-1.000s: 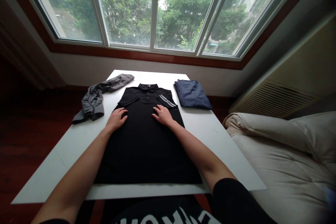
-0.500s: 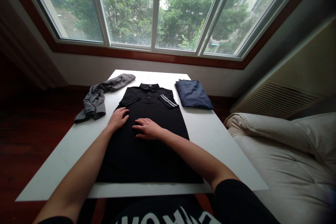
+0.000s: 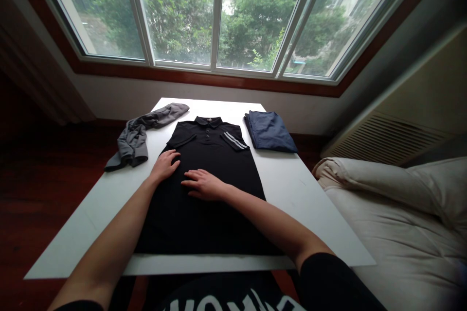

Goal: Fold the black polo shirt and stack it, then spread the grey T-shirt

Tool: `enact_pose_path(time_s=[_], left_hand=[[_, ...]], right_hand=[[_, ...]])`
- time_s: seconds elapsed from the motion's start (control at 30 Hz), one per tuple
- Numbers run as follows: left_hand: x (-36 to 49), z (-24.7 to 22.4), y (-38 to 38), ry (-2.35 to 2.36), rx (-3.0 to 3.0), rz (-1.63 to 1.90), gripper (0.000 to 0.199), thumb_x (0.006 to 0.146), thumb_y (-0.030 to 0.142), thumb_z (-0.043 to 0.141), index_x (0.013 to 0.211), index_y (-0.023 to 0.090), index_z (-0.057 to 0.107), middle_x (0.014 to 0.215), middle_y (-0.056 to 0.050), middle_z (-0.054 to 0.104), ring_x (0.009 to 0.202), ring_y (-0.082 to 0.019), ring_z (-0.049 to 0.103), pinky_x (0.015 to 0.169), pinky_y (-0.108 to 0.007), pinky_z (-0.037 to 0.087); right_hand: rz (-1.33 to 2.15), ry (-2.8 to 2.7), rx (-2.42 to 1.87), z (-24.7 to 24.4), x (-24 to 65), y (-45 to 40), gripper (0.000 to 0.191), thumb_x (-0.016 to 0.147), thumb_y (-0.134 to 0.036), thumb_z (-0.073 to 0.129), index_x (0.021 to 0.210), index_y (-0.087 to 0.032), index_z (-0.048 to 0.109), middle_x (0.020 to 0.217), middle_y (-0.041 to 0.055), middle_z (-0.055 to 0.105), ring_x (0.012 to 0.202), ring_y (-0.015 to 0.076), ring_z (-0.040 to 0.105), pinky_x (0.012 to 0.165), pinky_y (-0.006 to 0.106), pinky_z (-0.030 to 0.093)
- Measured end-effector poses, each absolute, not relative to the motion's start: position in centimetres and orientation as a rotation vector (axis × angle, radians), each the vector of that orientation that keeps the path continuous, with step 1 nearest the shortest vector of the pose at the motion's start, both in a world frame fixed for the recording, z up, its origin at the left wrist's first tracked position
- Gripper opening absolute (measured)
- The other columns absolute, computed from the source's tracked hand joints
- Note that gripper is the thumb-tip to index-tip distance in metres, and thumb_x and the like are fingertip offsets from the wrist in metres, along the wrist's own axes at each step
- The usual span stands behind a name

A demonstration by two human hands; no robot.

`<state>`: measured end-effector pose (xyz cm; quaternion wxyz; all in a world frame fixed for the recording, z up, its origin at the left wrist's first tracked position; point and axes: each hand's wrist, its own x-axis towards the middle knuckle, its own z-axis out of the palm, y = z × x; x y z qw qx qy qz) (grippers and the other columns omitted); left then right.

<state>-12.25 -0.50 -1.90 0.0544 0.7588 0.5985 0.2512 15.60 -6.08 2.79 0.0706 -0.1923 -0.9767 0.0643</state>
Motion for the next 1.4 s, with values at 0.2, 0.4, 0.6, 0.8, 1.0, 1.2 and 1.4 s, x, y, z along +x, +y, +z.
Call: enact_pose_path(time_s=[0.2, 0.4, 0.6, 0.8, 1.0, 1.2, 1.4], left_hand=[[-12.2, -1.8, -0.4, 1.812, 2.279, 0.740, 0.042, 0.095, 0.043, 0.056, 0.129, 0.022, 0.069, 0.146, -0.011, 0.058, 0.140, -0.031, 0.050, 0.123, -0.049, 0.035], [-12.1, -1.6, -0.4, 1.815, 2.308, 0.716, 0.042, 0.096, 0.042, 0.056, 0.130, 0.021, 0.069, 0.146, -0.011, 0.059, 0.139, -0.031, 0.051, 0.122, -0.048, 0.036], [-12.1, -1.4, -0.5, 1.819, 2.294, 0.733, 0.040, 0.095, 0.041, 0.057, 0.128, 0.022, 0.069, 0.145, -0.011, 0.059, 0.138, -0.030, 0.052, 0.122, -0.048, 0.036], [-12.0, -1.2, -0.6, 1.828, 2.315, 0.707, 0.042, 0.096, 0.041, 0.053, 0.130, 0.021, 0.069, 0.146, -0.011, 0.059, 0.139, -0.030, 0.051, 0.122, -0.049, 0.037], [-12.2, -1.2, -0.6, 1.805, 2.277, 0.713, 0.043, 0.096, 0.044, 0.053, 0.129, 0.021, 0.069, 0.147, -0.011, 0.058, 0.140, -0.031, 0.050, 0.122, -0.049, 0.037], [-12.6, -1.5, -0.3, 1.787, 2.294, 0.704, 0.046, 0.096, 0.046, 0.052, 0.130, 0.020, 0.069, 0.147, -0.012, 0.058, 0.140, -0.031, 0.050, 0.122, -0.050, 0.036], [-12.8, -1.8, -0.1, 1.770, 2.294, 0.708, 0.047, 0.095, 0.047, 0.051, 0.130, 0.020, 0.069, 0.148, -0.013, 0.057, 0.141, -0.031, 0.049, 0.122, -0.050, 0.036]], right_hand=[[0.195, -2.720, -1.185, 1.9, 21.2, -0.7, 0.056, 0.104, -0.053, 0.054, 0.154, -0.028, 0.051, 0.163, 0.0123, 0.042, 0.151, 0.0298, 0.038, 0.124, 0.050, 0.030], [0.151, -2.499, -1.548, 1.1, 23.8, 0.6, 0.057, 0.103, -0.054, 0.054, 0.152, -0.025, 0.052, 0.163, 0.0139, 0.042, 0.152, 0.0318, 0.035, 0.124, 0.053, 0.027], [0.234, -2.691, -1.033, 0.9, 22.3, -2.5, 0.057, 0.103, -0.055, 0.055, 0.153, -0.028, 0.052, 0.164, 0.0103, 0.041, 0.153, 0.0283, 0.035, 0.127, 0.051, 0.023], [0.274, -2.675, -0.954, 0.7, 22.7, -2.2, 0.054, 0.102, -0.053, 0.058, 0.151, -0.031, 0.055, 0.162, 0.0078, 0.044, 0.151, 0.0270, 0.038, 0.127, 0.050, 0.025], [0.149, -2.378, -1.452, -0.4, 26.6, 1.0, 0.048, 0.102, -0.045, 0.060, 0.145, -0.026, 0.060, 0.156, 0.0126, 0.051, 0.148, 0.0309, 0.043, 0.124, 0.053, 0.031], [0.192, -2.427, -1.282, -0.2, 27.6, 1.0, 0.048, 0.096, -0.048, 0.068, 0.139, -0.028, 0.066, 0.152, 0.0109, 0.055, 0.143, 0.0296, 0.048, 0.121, 0.048, 0.036], [0.199, -2.425, -1.318, 0.2, 28.9, 1.7, 0.045, 0.096, -0.047, 0.069, 0.137, -0.029, 0.067, 0.148, 0.0086, 0.058, 0.139, 0.0278, 0.052, 0.119, 0.045, 0.039]])
